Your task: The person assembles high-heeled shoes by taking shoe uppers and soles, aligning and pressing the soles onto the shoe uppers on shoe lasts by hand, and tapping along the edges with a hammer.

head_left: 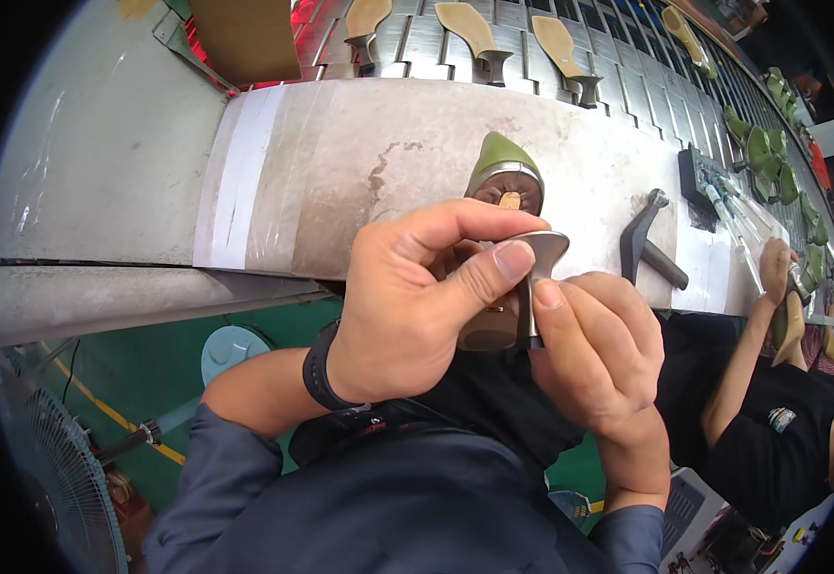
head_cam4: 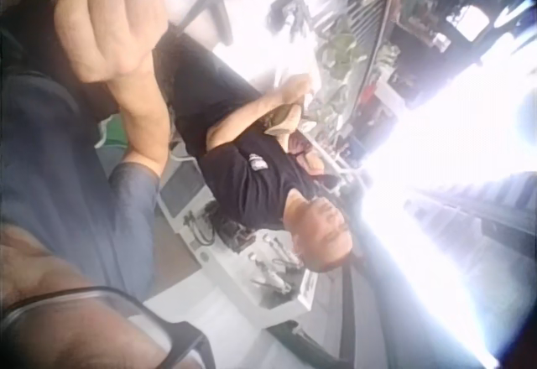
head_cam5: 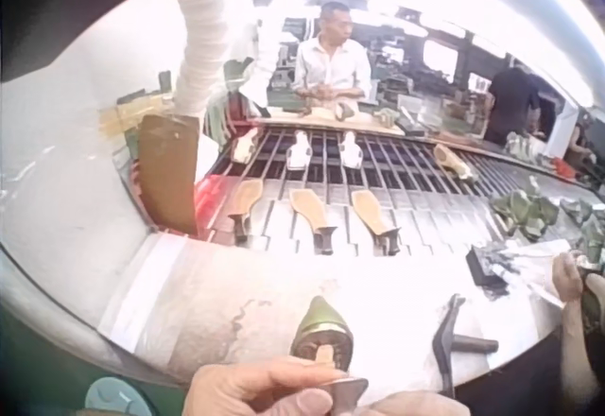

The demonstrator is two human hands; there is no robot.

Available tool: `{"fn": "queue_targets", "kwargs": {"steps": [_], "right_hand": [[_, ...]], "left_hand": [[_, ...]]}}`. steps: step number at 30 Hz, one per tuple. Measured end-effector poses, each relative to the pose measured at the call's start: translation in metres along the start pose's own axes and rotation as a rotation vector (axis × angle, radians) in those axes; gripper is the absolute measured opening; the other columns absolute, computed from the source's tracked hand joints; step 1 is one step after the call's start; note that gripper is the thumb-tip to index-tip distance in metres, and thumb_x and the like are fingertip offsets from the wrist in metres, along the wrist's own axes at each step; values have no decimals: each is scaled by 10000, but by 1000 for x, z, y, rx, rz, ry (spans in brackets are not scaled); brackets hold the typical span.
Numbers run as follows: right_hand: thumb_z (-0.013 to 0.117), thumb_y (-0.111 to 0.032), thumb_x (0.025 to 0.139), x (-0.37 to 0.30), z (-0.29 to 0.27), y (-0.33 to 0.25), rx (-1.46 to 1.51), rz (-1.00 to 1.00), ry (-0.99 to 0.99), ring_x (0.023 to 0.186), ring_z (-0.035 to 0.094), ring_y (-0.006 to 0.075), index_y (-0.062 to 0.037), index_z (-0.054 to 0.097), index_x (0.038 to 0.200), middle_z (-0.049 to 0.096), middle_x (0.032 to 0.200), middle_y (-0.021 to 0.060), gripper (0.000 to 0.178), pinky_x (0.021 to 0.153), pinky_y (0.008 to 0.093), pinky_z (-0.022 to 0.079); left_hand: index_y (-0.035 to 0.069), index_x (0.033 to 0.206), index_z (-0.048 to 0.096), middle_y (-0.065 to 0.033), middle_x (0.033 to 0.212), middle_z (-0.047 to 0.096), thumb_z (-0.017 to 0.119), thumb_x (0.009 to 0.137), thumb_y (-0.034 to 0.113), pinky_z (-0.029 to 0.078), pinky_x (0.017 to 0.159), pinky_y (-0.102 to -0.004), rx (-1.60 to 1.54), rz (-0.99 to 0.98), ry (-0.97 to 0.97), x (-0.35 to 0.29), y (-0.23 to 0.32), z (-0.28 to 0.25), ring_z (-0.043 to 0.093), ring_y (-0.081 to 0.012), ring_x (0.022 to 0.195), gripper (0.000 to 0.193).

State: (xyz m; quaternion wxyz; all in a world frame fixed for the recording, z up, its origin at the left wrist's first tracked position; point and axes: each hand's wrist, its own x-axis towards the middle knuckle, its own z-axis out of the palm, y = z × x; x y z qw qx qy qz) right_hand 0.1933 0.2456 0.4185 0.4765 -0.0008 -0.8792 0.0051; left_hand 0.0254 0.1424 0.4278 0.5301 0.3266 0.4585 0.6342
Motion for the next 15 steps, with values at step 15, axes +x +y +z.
{"fn": "queue_targets", "kwargs": {"steps": [15], "right_hand": [[784,99,665,2,-13,-6,30,88,-1,723,677,252,88,715,1096,696,906,133,437,616,342,585]], "left_hand": [[-43,1318,664,-160,1316,706,525,1122,320,516,1053,-353,640,733,-150,44,-8,-41,675,-215,1149,436]]}}
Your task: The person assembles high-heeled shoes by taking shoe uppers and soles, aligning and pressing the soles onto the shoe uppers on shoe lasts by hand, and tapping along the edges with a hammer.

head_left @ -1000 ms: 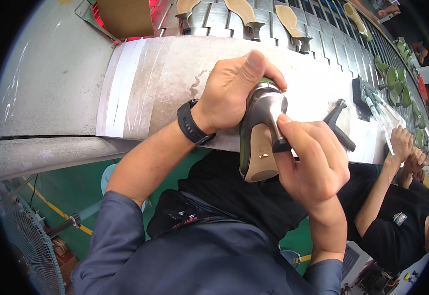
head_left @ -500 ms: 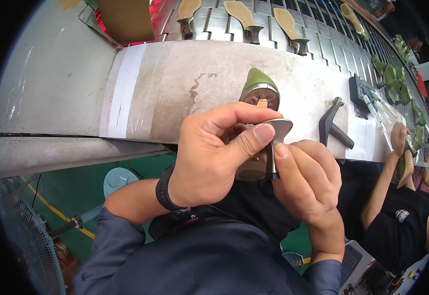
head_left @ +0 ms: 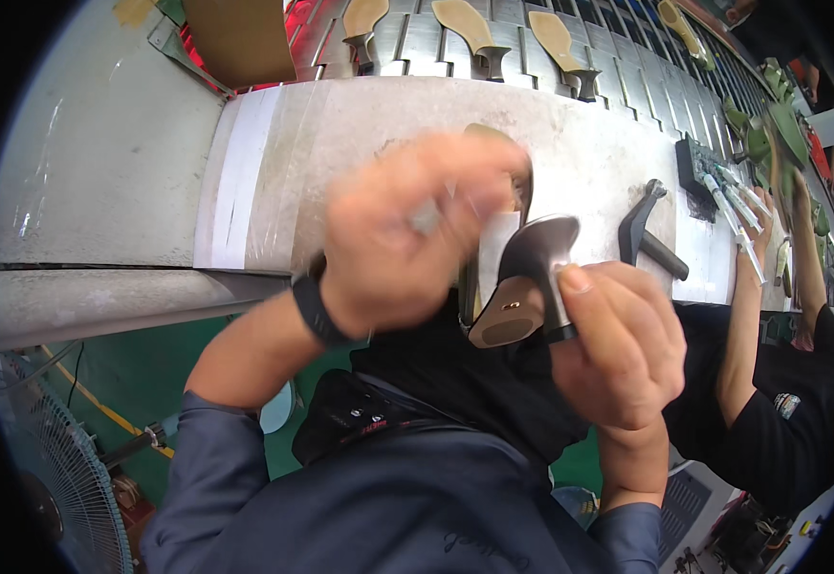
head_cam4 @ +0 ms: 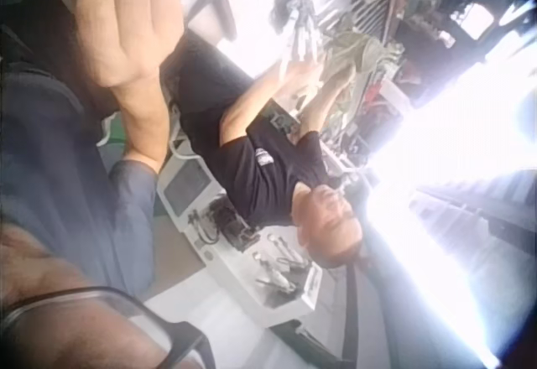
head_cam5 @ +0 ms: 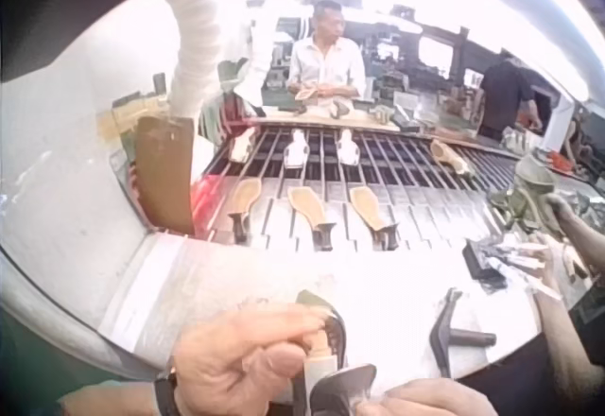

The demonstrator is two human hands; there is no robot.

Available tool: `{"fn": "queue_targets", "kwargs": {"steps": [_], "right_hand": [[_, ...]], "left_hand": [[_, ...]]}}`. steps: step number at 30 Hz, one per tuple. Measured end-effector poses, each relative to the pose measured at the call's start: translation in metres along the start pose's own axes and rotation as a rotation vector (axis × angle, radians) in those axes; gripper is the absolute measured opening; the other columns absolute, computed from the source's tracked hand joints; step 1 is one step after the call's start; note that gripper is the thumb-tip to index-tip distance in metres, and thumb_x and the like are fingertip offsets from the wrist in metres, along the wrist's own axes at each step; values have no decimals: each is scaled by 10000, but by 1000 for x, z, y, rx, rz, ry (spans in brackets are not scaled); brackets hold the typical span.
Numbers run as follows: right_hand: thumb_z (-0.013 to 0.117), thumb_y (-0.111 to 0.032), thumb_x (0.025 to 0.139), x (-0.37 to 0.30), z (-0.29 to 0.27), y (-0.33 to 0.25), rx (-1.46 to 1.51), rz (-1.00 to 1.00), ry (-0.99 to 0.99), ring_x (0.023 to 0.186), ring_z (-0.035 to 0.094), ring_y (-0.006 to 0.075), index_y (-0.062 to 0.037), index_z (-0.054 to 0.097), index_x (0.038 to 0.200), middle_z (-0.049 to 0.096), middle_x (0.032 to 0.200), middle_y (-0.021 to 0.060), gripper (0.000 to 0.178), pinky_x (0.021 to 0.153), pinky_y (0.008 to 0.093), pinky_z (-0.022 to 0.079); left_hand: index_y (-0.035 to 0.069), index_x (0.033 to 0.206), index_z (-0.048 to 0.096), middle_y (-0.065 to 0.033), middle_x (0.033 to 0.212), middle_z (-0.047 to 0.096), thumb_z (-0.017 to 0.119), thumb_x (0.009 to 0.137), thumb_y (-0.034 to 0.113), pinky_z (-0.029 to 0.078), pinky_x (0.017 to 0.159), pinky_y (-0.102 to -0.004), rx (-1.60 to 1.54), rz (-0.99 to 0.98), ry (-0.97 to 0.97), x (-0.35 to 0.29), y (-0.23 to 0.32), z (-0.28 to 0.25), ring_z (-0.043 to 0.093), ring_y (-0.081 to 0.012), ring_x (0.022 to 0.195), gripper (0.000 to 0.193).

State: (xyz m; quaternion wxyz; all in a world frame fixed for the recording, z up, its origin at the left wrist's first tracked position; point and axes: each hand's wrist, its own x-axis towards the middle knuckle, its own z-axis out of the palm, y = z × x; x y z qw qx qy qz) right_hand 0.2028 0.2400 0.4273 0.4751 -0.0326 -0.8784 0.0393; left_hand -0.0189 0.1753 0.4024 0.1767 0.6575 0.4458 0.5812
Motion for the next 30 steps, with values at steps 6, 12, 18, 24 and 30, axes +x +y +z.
{"fn": "queue_targets", "kwargs": {"steps": [6,12,18,24,30], "right_hand": [[746,131,654,9,4,4,-37,141,-72,687,672,265,104,722,1097,672,842,134,445,611,355,575],[755,78,653,14,25,16,-39,109,-70,649,655,245,101,729,1051,660,811,124,400,583,340,552],[752,61,638,13,33,20,-41,112,-73,645,657,245,97,727,1044,660,798,122,409,578,340,548],[766,183,646,17,30,15,-2,183,-117,679,699,290,93,731,1048,698,803,164,413,620,339,565],[751,188,639,17,29,15,-19,202,-128,678,693,285,91,730,1037,694,802,165,410,611,349,557]], "left_hand": [[-42,1056,738,-190,1057,750,280,1156,488,540,914,-343,-429,-290,-163,41,-57,14,703,-236,990,708],[-44,967,751,-105,903,743,362,1135,531,548,751,-255,-543,-170,-4,32,-65,28,677,-124,813,714],[-27,957,736,-156,970,729,222,1141,556,546,865,-334,-444,-182,-64,33,-64,24,687,-215,911,798],[-26,968,733,-157,970,729,216,1143,549,545,876,-335,-439,-174,-75,32,-66,23,687,-217,927,793],[-25,963,731,-132,960,735,364,1145,483,536,856,-317,-529,-121,-28,34,-64,27,675,-183,916,652]]}}
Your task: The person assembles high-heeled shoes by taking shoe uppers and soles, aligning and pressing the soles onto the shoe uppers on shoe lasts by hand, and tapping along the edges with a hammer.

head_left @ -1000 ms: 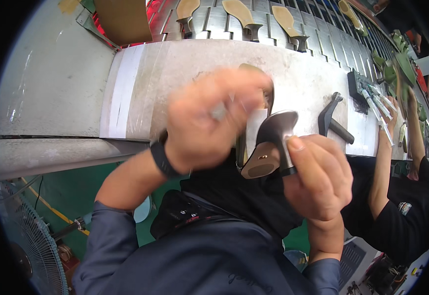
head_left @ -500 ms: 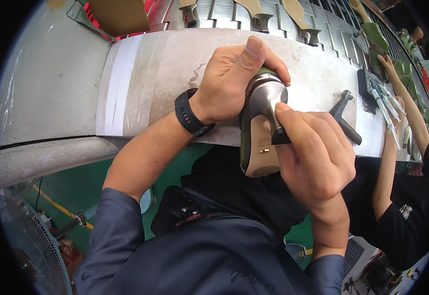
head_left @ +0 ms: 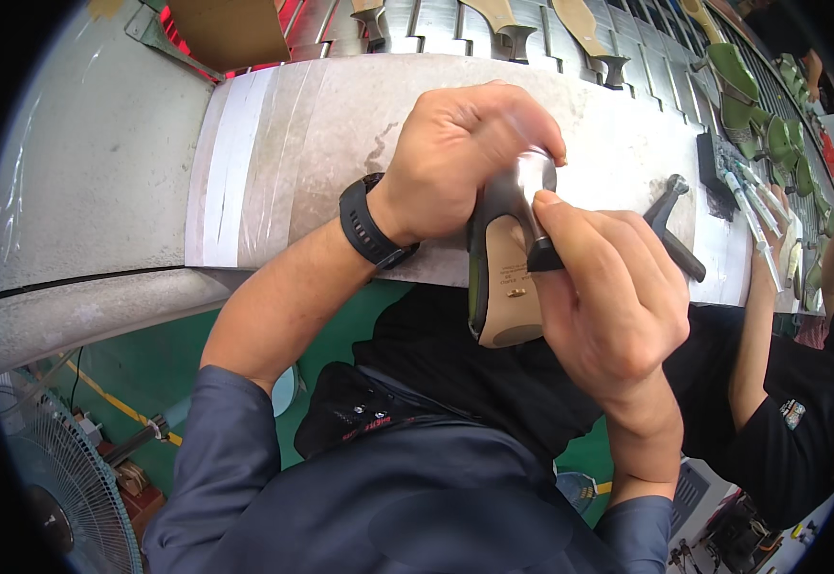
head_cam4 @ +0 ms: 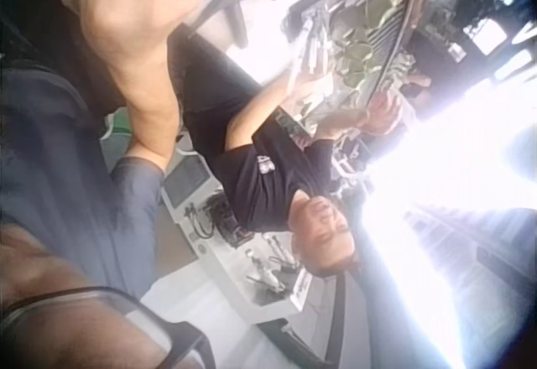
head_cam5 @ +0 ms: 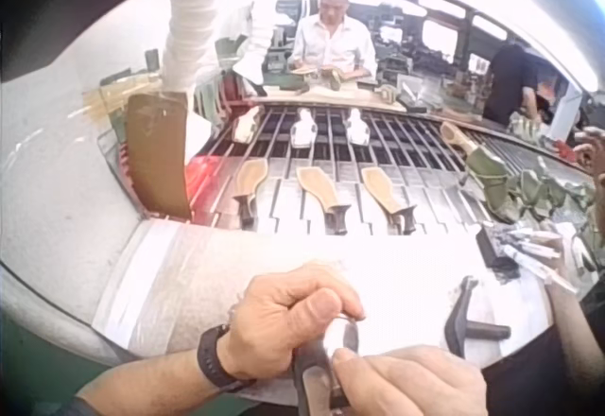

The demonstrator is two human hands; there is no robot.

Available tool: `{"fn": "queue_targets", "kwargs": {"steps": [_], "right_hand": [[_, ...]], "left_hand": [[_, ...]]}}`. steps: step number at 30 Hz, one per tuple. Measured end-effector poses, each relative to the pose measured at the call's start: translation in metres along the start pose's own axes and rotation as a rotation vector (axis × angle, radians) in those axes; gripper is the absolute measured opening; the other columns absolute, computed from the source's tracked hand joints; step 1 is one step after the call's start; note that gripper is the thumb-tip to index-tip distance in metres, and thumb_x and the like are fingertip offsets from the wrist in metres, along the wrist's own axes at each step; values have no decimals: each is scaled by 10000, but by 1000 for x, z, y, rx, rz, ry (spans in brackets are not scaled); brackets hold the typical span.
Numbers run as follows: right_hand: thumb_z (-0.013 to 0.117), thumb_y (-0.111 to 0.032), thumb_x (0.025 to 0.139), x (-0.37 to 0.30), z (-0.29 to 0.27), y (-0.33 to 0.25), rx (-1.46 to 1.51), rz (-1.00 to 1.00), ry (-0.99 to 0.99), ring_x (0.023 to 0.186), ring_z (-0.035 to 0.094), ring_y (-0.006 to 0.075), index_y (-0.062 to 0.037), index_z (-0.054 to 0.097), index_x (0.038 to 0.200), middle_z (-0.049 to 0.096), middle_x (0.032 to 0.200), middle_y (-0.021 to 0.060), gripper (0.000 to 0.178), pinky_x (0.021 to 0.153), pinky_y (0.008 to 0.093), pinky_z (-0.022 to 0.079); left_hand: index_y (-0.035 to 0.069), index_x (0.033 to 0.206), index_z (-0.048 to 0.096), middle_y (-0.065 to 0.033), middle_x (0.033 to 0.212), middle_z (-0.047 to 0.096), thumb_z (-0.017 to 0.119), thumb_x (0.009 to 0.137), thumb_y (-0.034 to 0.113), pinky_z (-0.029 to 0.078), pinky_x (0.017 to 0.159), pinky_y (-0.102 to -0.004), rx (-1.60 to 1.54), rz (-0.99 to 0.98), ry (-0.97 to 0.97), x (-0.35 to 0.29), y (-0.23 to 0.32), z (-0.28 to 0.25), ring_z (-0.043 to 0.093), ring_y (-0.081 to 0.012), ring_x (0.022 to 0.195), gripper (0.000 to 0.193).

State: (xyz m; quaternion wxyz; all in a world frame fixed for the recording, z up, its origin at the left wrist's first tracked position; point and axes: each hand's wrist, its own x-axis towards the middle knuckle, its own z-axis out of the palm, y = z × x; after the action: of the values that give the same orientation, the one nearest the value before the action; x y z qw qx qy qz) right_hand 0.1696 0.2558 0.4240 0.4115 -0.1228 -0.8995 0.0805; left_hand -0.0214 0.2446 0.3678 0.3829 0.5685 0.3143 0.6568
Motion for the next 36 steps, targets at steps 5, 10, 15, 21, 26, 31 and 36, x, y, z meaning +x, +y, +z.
{"fn": "queue_targets", "kwargs": {"steps": [5,10,15,21,26,31,36], "right_hand": [[750,40,680,10,10,46,-125,-82,75,664,661,239,1,738,1005,697,820,89,327,597,343,519],[829,-71,854,6,9,72,109,329,-3,825,730,167,-14,749,1047,774,956,69,217,695,296,567],[792,-229,954,7,6,64,754,950,-186,852,653,66,36,724,1099,729,916,16,309,773,258,548],[810,-350,939,9,13,77,698,871,-340,793,631,68,21,756,1027,710,839,5,386,716,268,524],[828,-382,924,10,19,77,713,848,-347,745,604,60,14,759,994,708,819,4,407,671,276,505],[820,-389,932,8,22,62,577,840,-277,727,602,57,8,755,986,706,794,15,406,671,269,506],[832,-419,915,2,18,74,656,833,-297,755,628,86,8,742,958,700,807,10,439,690,282,528]], "left_hand": [[-4,961,755,-28,923,742,663,1020,233,503,762,-234,273,-232,26,27,6,-10,626,-64,827,261],[17,976,773,1,904,724,682,1035,340,502,826,-253,290,-257,52,49,-25,-4,619,-72,867,341],[-18,972,750,-38,850,717,644,1024,309,500,743,-276,345,-323,94,45,-8,2,615,-92,798,347],[-56,936,739,-61,796,722,671,989,260,510,668,-290,247,-320,111,42,-10,3,621,-104,730,327],[-57,893,730,-86,761,708,670,989,261,502,636,-303,264,-168,148,38,-11,7,615,-110,703,338],[-56,883,727,-87,730,692,662,1009,274,495,629,-301,285,-301,193,41,-5,13,607,-111,690,360],[-52,880,726,-72,737,699,631,1045,268,495,647,-291,172,-229,186,40,-16,11,601,-101,701,372]]}}
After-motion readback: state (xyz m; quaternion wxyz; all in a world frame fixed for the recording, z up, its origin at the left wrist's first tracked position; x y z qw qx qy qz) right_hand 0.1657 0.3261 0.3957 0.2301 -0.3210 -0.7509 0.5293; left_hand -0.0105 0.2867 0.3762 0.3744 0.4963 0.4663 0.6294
